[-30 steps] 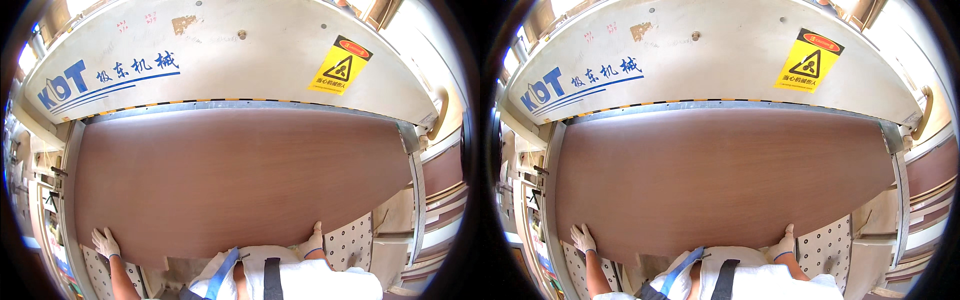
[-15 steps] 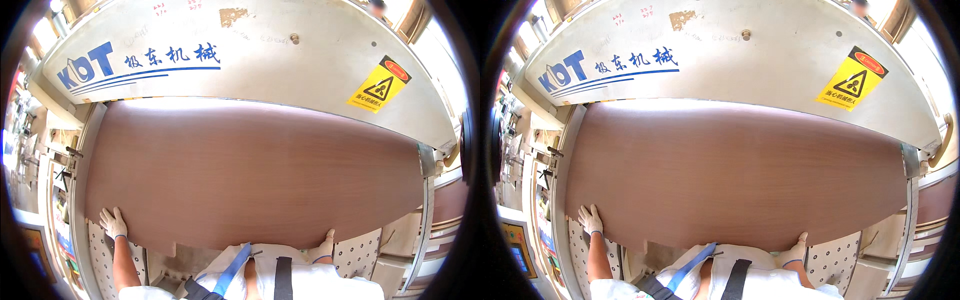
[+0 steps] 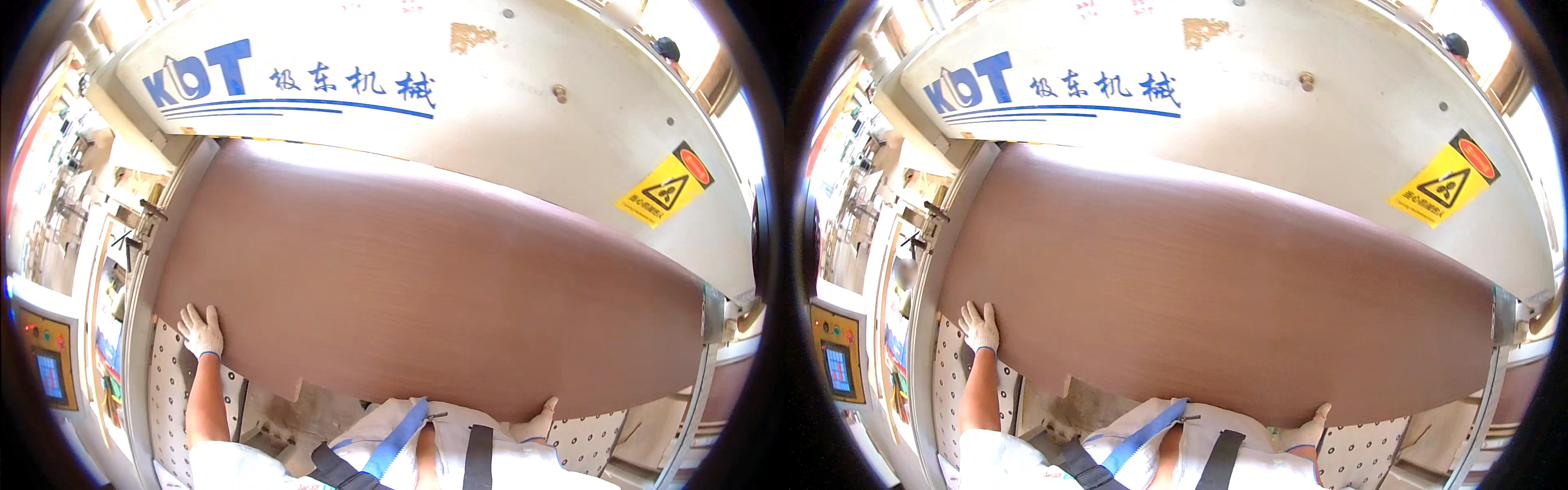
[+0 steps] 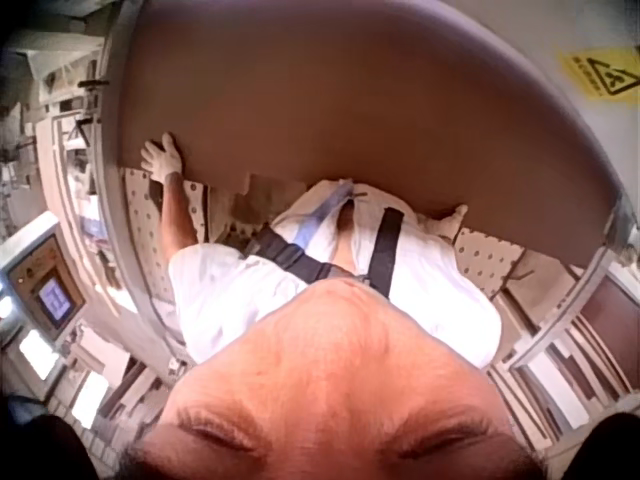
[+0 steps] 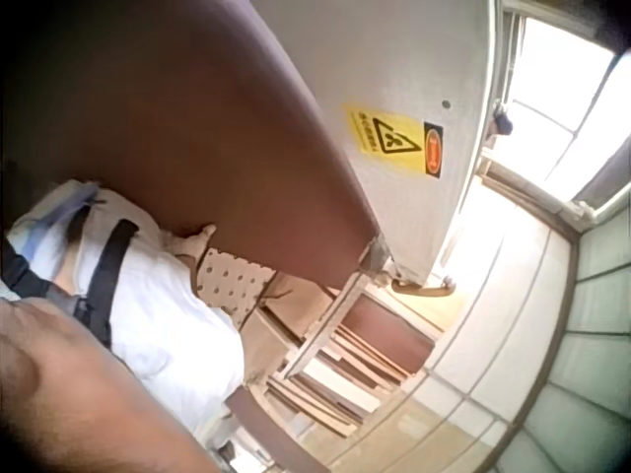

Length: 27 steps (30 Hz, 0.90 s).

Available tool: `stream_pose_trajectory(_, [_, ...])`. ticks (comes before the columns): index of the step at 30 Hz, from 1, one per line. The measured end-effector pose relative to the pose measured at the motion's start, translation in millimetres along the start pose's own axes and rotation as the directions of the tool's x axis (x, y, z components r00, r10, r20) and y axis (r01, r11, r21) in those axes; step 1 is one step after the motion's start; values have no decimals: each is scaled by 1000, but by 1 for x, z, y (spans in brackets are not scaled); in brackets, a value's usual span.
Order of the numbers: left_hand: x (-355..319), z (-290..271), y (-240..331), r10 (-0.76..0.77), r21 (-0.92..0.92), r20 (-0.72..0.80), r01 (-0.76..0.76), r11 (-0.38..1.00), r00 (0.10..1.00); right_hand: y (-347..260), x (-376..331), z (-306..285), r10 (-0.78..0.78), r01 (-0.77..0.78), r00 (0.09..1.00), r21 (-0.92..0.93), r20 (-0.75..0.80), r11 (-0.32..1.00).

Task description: The person operates an industrial woodworking machine to process wooden boards, then checks a production sheet on a clipboard and assists a coworker in moving a large brown board.

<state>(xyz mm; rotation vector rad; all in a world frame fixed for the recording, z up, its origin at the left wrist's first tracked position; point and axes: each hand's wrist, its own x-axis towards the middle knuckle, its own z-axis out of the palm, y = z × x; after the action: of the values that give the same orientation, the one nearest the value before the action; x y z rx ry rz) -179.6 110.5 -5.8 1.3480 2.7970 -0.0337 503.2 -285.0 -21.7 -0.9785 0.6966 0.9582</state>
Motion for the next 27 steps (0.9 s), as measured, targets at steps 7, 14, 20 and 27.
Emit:
stream_pose_trajectory(7, [-7, -6, -4, 21, -41, -39, -23, 999, 999, 14, -27, 41, -92, 93, 995, 29, -42, 995])
stream_pose_trajectory(14, [-17, -20, 6, -8, -73, -24, 6, 997, 1000, 17, -40, 65, -231, 214, 961, -120, -151, 969])
stream_pose_trajectory(20, [-18, -18, 0, -2, -91, -28, -1, 996, 1000, 9, -9, 58, -287, 262, 952, -206, -104, 943])
stream_pose_trajectory(27, [-19, -24, 9, -4, -113, -35, 0, 994, 999, 7, 12, 61, -322, 303, 946, -261, -32, 917])
